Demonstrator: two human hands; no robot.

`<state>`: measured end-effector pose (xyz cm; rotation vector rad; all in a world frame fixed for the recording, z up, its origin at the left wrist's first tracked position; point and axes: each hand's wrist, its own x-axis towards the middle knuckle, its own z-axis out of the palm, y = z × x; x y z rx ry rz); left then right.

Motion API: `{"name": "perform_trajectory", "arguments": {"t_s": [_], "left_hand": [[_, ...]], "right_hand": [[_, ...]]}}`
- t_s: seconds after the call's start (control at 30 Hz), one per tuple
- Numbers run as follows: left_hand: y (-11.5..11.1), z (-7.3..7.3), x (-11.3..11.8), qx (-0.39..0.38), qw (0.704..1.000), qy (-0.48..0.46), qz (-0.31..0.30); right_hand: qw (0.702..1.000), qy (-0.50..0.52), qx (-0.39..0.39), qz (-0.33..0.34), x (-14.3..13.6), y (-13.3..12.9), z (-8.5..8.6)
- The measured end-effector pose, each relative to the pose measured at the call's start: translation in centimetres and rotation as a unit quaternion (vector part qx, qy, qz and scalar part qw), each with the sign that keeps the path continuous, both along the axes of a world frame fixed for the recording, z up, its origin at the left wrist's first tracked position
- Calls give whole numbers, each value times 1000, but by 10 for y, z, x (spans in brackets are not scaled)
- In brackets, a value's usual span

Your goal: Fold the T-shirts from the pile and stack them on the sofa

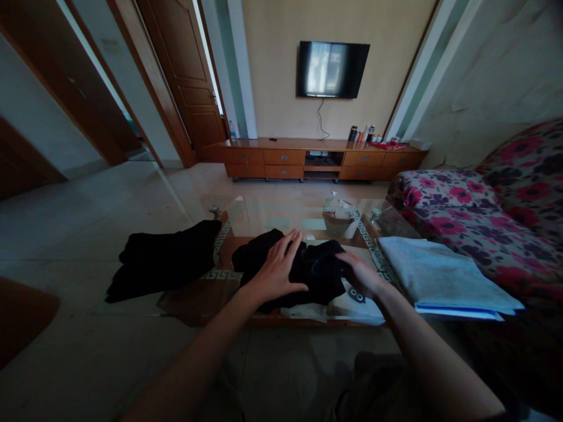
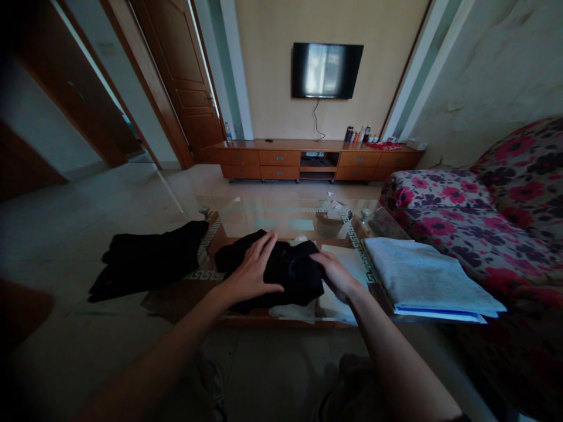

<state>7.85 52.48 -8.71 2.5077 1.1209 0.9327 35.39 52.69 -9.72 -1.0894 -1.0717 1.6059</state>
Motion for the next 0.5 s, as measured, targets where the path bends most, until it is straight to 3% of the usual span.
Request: {"name": "perform_trajectory", "arguments": {"t_s": [0.07, 0.1, 0.17, 0.23, 0.3, 0.37, 0.43, 0.5], "left_hand": [[-2, -11, 13, -79, 996, -30, -11], [0, -17, 15, -123, 991, -43, -6], [9, -27, 16, -188, 979, -77, 20], [16, -26, 13, -206, 963, -162, 64], [17, -11, 8, -201, 927, -300, 98], [11, 12, 2, -216, 869, -434, 94], [3, 38, -3, -259, 814, -517, 62], [-2, 58, -8, -300, 770, -562, 39]], "right_hand": [[990, 58, 14, 127, -17, -15, 17], [984, 84, 23, 153, -22, -18, 23], [985, 107, 45, 125, -22, -18, 27], [994, 78, 63, 33, -15, -12, 20], [997, 9, 70, 8, -7, -6, 5], [989, -83, 77, 99, -5, -7, -10], [954, -197, 106, 200, -14, -16, -24], [913, -299, 159, 228, -32, -30, -35]]}}
